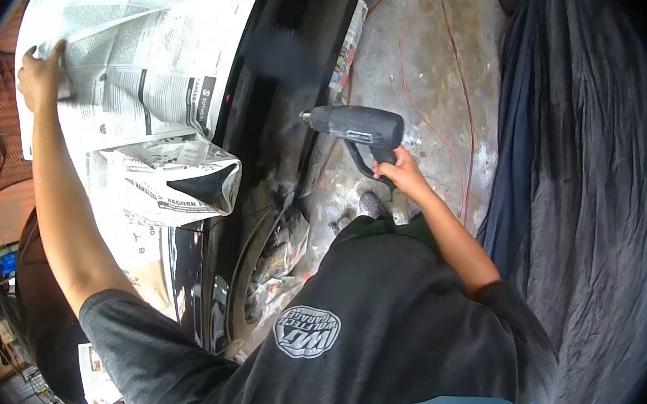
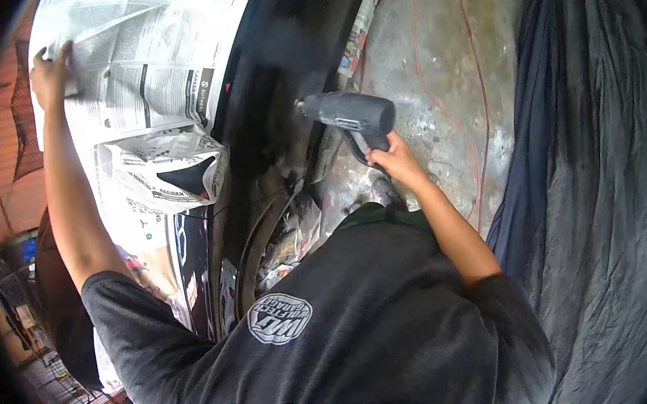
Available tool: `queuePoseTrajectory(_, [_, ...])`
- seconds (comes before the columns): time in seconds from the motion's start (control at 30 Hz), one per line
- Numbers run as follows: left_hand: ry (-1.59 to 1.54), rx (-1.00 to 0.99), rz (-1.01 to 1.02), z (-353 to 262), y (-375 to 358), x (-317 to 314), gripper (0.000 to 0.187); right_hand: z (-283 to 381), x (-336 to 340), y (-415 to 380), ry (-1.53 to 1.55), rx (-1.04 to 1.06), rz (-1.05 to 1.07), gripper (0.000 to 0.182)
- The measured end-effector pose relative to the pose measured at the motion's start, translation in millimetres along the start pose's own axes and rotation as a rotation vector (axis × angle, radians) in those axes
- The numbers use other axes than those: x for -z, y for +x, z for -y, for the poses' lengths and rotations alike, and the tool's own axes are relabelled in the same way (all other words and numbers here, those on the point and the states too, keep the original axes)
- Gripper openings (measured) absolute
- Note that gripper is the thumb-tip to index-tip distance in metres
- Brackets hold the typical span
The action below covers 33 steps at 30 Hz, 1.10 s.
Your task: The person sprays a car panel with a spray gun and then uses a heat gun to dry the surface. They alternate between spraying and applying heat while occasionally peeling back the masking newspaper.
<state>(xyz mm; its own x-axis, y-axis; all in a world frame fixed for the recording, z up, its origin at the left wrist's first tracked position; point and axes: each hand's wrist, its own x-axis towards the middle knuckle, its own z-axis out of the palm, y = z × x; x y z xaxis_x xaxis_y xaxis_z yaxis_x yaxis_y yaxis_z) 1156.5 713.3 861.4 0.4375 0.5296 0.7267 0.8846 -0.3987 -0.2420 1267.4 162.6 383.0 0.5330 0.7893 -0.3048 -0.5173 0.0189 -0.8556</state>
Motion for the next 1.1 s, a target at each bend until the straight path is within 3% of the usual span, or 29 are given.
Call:
queuePoseTrajectory(0.07, [-0.053,-0.143,-0.065,23,8,-3,0.081,-1,-11,7,-0.057,-0.005,0.019,0.042])
queuePoseTrajectory(0.13, [-0.147,-0.266,-0.124,23,-18,35,0.077,-2,-16,19,-0.178,0.003,0.025,0.044])
queuePoseTrajectory(0.23, [-0.376,-0.342,-0.002,41,-87,104,0.054,-14,-10,40,-0.234,-0.061,-0.041,0.04])
queuePoseTrajectory(0.3, [-0.502,-0.146,-0.068,20,-173,165,0.037,-19,-6,52,-0.187,-0.05,-0.062,0.037])
queuePoseTrajectory(0.33, [-0.669,0.137,-0.143,16,-222,174,0.038,-33,2,63,-0.181,-0.049,-0.062,0.037])
queuePoseTrajectory(0.37, [-0.492,-0.006,-0.182,16,-266,187,0.037,-46,10,72,-0.174,-0.048,-0.063,0.037])
queuePoseTrajectory(0.47, [-0.603,0.435,0.124,5,-471,173,0.037,-70,32,92,-0.139,-0.089,-0.038,0.033])
queuePoseTrajectory(0.53, [-0.659,0.535,0.649,-40,-622,164,0.033,-82,46,107,-0.124,-0.098,-0.049,0.032])
queuePoseTrajectory(0.57, [-0.714,0.482,0.86,-66,-693,164,0.031,-88,54,108,-0.12,-0.11,-0.053,0.032])
queuePoseTrajectory(0.6, [-0.555,0.832,1.202,-122,-721,173,0.032,-93,60,112,-0.107,-0.106,-0.062,0.032])
queuePoseTrajectory(0.63, [-0.503,0.835,1.308,-150,-770,174,0.031,-96,64,117,-0.094,-0.103,-0.07,0.032])
queuePoseTrajectory(0.67, [-0.604,0.525,1.278,-171,-811,176,0.035,-99,67,121,-0.079,-0.098,-0.076,0.032])
queuePoseTrajectory(0.73, [-0.404,0.131,1.401,-209,-833,194,0.043,-101,68,124,0.005,-0.069,-0.094,0.031])
queuePoseTrajectory(0.83, [-0.295,0.248,1.836,-214,-846,198,0.051,-105,72,132,0.06,-0.079,-0.149,0.029])
queuePoseTrajectory(0.9, [-0.316,0.397,1.972,-204,-840,216,0.056,-116,76,138,0.086,-0.109,-0.188,0.028])
queuePoseTrajectory(1.03, [-0.56,1.103,2.115,-155,-921,303,0.057,-146,92,159,0.09,-0.199,-0.239,0.027])
queuePoseTrajectory(1.1, [-0.58,1.236,2.161,-162,-898,311,0.057,-168,100,179,0.101,-0.197,-0.278,0.025])
